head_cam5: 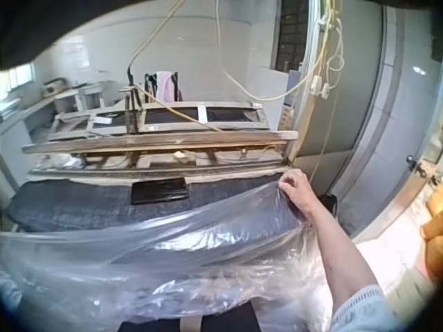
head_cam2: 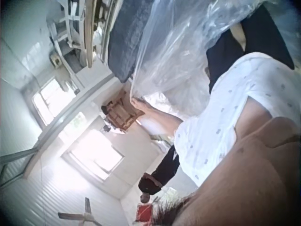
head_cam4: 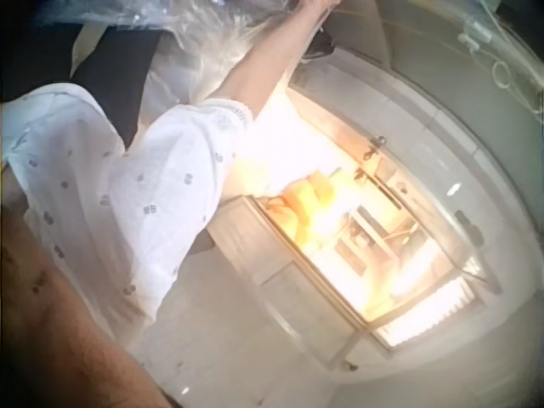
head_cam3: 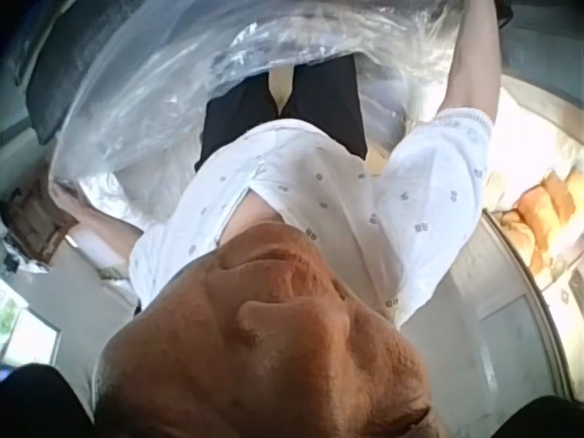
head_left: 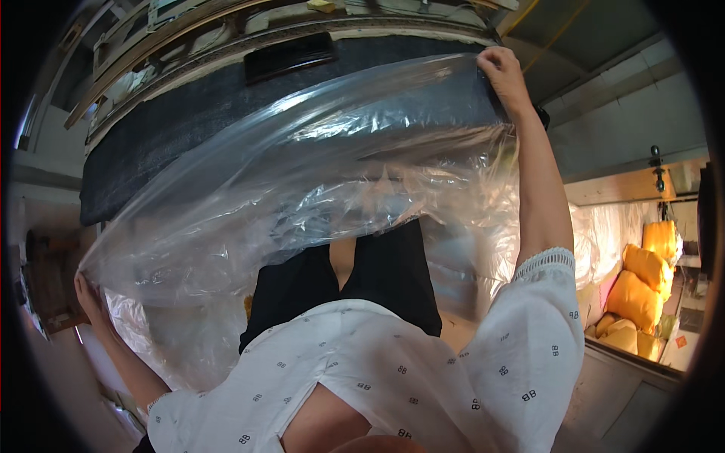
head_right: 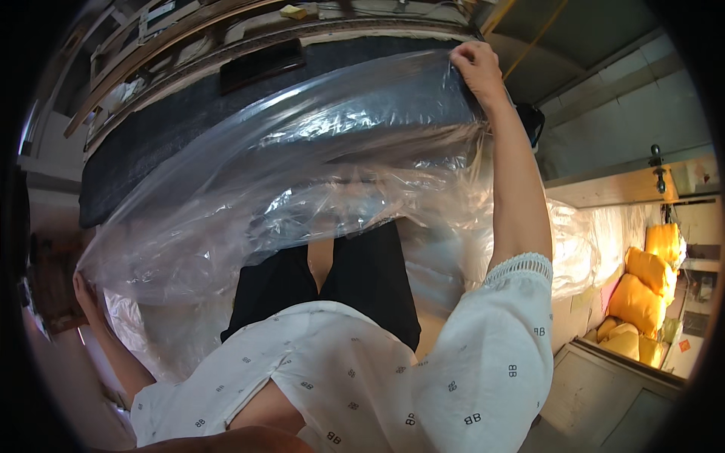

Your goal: The person is seen wrapping foam products with plastic for manufacturing purposes.

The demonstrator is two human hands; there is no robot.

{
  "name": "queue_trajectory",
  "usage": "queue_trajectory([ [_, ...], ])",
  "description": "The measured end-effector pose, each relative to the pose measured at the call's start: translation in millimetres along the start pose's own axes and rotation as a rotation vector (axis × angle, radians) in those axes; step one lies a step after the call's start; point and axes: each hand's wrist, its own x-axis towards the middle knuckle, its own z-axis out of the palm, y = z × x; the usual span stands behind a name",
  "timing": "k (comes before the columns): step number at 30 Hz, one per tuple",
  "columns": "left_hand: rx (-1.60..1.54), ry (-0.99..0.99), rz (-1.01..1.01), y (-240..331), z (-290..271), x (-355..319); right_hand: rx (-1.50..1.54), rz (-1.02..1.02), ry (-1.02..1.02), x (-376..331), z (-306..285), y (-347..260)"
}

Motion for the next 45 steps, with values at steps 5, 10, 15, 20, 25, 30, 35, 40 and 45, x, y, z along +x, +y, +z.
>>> queue_trajectory([
  [5, -0.418, 0.141, 0.227, 72.4, 69.0, 50.5, 0.765, 0.354, 0.267, 46.3, -14.1, -31.7],
  [10, 0.456, 0.206, 0.484, 47.0, 178.5, 144.1, -0.288, 0.185, 0.356, 39.1, 38.0, 16.8],
  [15, 0.206, 0.079, 0.289, 28.8, 234.5, 179.1, 0.184, 0.217, 0.308, 45.2, 51.0, 26.7],
  [20, 0.26, 0.059, 0.246, 62.8, 283.7, 192.3, 0.194, 0.225, 0.291, 60.1, 54.6, 45.9],
  [25, 0.29, 0.087, 0.261, 67.6, 291.3, 208.7, 0.085, 0.269, 0.306, 68.6, 61.4, 39.9],
  [30, 0.277, 0.039, 0.249, 74.3, 308.8, 212.4, -0.05, 0.241, 0.313, 70.5, 55.9, 41.3],
  [35, 0.33, 0.06, 0.278, 62.5, 306.6, 229.1, -0.055, 0.256, 0.325, 72.4, 55.8, 43.9],
  [40, 0.416, 0.189, 0.248, 43.7, 297.1, 251.9, -0.175, 0.331, 0.339, 75.4, 54.2, 51.2],
  [45, 0.137, 0.144, 0.133, 38.1, 299.1, 256.1, 0.031, 0.314, 0.421, 74.5, 51.5, 50.4],
])
